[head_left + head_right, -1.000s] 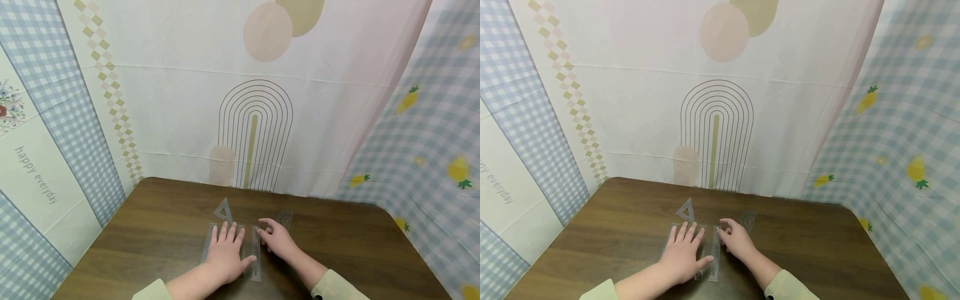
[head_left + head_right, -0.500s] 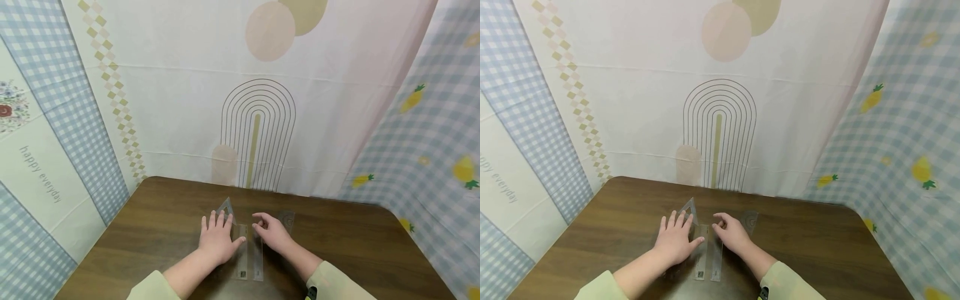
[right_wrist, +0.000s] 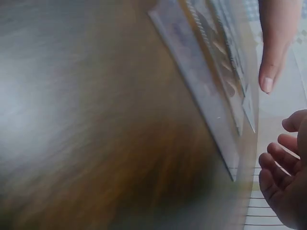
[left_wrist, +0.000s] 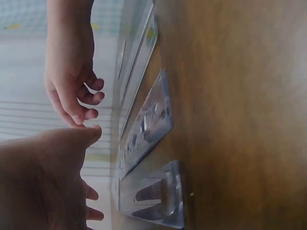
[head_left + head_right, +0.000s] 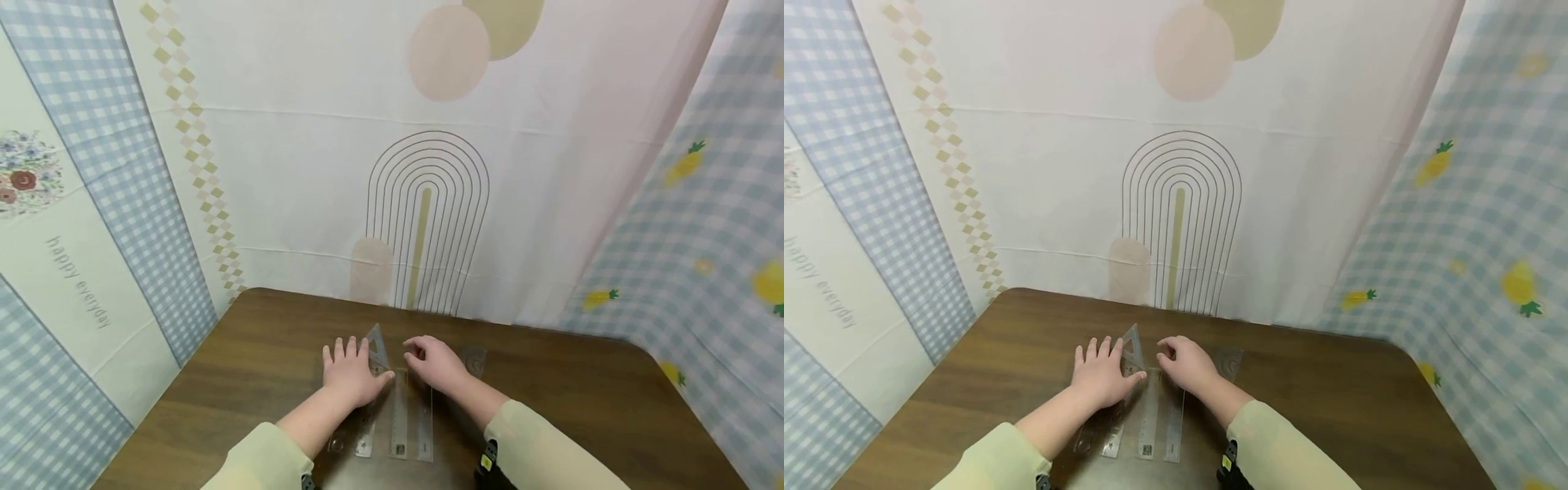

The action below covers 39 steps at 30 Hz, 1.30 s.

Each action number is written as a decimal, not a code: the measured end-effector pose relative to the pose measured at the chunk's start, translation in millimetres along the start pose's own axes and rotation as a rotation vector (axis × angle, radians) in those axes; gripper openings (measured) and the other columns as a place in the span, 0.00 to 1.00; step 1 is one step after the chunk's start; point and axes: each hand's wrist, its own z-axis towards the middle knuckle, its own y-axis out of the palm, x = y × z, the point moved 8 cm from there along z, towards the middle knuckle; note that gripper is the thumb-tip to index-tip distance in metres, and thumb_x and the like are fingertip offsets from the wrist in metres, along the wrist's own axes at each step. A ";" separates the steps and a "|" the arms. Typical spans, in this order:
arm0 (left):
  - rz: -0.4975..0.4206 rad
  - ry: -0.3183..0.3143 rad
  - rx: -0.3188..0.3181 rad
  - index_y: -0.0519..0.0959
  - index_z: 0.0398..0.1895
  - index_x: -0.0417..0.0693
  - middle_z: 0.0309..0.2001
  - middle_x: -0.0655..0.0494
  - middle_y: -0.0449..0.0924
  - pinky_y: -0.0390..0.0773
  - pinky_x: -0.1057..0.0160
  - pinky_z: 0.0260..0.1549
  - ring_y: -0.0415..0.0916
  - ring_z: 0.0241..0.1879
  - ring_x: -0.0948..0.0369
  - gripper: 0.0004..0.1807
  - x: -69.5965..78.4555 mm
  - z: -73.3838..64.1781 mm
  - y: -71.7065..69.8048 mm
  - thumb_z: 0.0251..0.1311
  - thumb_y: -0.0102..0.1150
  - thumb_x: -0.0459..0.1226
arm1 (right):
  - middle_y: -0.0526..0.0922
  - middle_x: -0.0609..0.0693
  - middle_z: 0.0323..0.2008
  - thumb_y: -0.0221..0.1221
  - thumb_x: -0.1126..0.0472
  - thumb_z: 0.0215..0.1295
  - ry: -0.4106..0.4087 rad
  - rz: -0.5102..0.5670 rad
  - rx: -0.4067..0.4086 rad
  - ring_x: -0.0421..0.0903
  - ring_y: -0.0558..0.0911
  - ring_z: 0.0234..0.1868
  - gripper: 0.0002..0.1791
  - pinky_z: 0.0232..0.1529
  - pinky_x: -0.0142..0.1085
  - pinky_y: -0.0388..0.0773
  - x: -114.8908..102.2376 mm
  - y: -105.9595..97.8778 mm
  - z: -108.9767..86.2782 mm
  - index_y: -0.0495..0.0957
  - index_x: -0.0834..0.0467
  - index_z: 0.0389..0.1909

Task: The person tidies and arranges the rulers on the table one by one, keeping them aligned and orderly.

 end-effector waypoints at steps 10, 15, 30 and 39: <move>-0.027 -0.049 -0.025 0.59 0.76 0.42 0.74 0.37 0.56 0.43 0.32 0.68 0.47 0.73 0.36 0.54 -13.4 18.8 3.8 0.57 0.53 0.70 | 0.79 0.52 0.48 0.60 0.55 0.70 -0.003 0.001 -0.066 0.50 0.79 0.48 0.18 0.50 0.48 0.77 1.5 12.1 30.5 0.81 0.58 0.57; -0.035 -0.064 -0.051 0.59 0.76 0.43 0.74 0.37 0.55 0.43 0.33 0.68 0.46 0.74 0.36 0.53 -16.6 24.8 4.1 0.58 0.52 0.70 | 0.77 0.54 0.55 0.60 0.53 0.70 0.023 -0.030 -0.123 0.54 0.76 0.57 0.20 0.56 0.52 0.74 2.3 20.1 42.7 0.80 0.55 0.59; -0.017 -0.084 -0.080 0.58 0.77 0.47 0.76 0.38 0.52 0.40 0.35 0.70 0.42 0.75 0.37 0.53 -9.5 33.0 9.4 0.58 0.52 0.70 | 0.73 0.56 0.62 0.58 0.50 0.71 0.057 -0.111 -0.102 0.59 0.68 0.66 0.22 0.64 0.60 0.62 9.3 26.8 48.7 0.78 0.52 0.62; 0.043 -0.068 -0.075 0.58 0.77 0.48 0.75 0.37 0.52 0.41 0.36 0.70 0.43 0.75 0.35 0.52 -6.6 33.8 7.6 0.59 0.50 0.70 | 0.72 0.55 0.63 0.59 0.51 0.71 0.057 -0.088 -0.112 0.59 0.67 0.67 0.21 0.65 0.61 0.60 8.7 25.9 45.3 0.78 0.53 0.62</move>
